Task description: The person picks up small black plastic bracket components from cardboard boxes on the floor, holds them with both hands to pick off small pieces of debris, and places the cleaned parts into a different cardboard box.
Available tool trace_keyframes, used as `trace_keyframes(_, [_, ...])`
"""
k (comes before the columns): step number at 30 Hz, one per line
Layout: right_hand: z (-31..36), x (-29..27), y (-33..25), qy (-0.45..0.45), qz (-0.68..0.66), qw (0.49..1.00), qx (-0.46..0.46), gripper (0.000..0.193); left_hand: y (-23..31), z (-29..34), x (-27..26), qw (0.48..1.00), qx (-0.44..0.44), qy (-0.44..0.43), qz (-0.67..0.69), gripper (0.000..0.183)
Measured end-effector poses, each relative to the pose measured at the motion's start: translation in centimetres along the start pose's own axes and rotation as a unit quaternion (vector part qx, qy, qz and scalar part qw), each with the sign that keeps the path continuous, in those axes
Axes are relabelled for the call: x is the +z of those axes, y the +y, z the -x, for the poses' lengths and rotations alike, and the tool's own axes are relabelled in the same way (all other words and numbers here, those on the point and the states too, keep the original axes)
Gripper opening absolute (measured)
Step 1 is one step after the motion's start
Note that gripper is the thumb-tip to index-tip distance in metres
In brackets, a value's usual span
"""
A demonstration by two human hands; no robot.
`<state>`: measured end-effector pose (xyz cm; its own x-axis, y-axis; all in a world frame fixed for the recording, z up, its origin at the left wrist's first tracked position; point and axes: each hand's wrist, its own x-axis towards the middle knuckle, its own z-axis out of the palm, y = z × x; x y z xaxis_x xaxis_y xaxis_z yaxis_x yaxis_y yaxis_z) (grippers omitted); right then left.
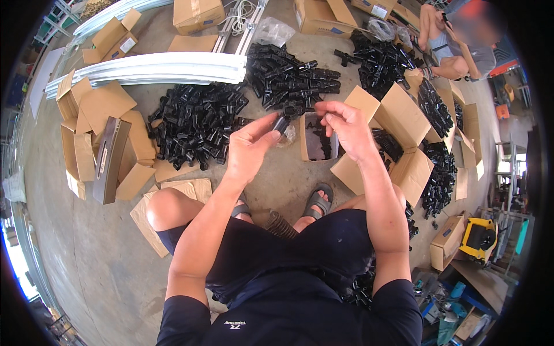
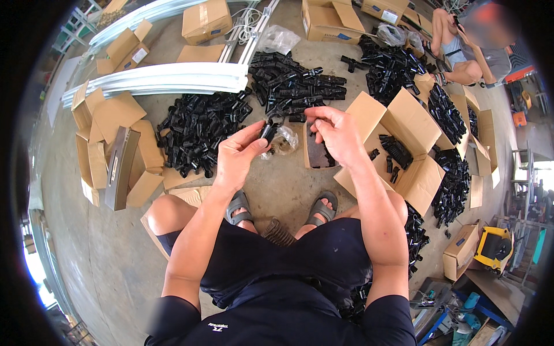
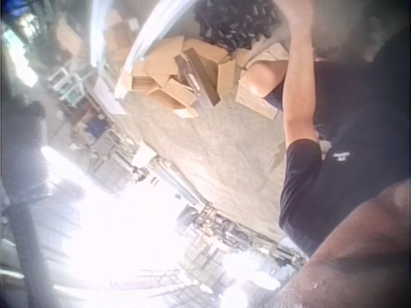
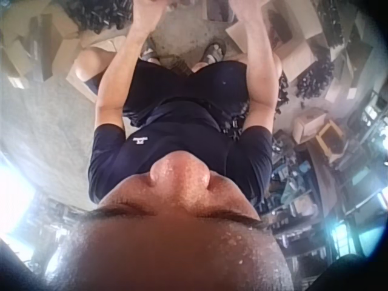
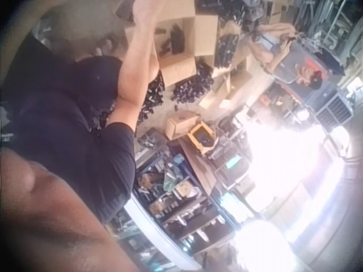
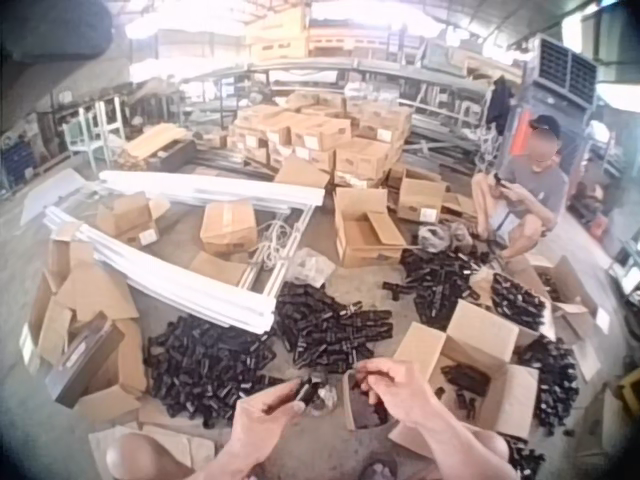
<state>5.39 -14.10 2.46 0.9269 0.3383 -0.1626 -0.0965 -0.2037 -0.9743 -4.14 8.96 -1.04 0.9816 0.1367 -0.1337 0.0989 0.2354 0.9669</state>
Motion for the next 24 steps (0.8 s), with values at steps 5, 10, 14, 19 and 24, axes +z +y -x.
trace_keyframes(5, [1.4,2.1,-2.2,-0.014,-0.02,0.999,0.044,0.021,0.0,0.3,0.4,0.962,-0.072,0.025,0.263,0.041])
trace_keyframes(10, [2.0,3.8,-2.0,-0.02,0.034,0.994,-0.103,0.019,-0.3,0.8,0.7,0.946,-0.083,0.019,0.312,0.04])
trace_keyframes(14, [2.1,4.8,-2.1,-0.002,0.007,0.991,-0.137,0.018,-0.1,0.8,0.7,0.939,-0.088,0.03,0.33,0.04])
trace_keyframes(19, [1.6,5.5,-1.3,0.019,0.051,0.978,-0.203,0.017,0.0,1.1,1.0,0.937,-0.085,0.02,0.338,0.04])
trace_keyframes(24, [2.1,6.3,-1.8,0.03,0.021,0.987,-0.156,0.018,0.2,1.1,1.1,0.937,-0.087,0.017,0.339,0.039])
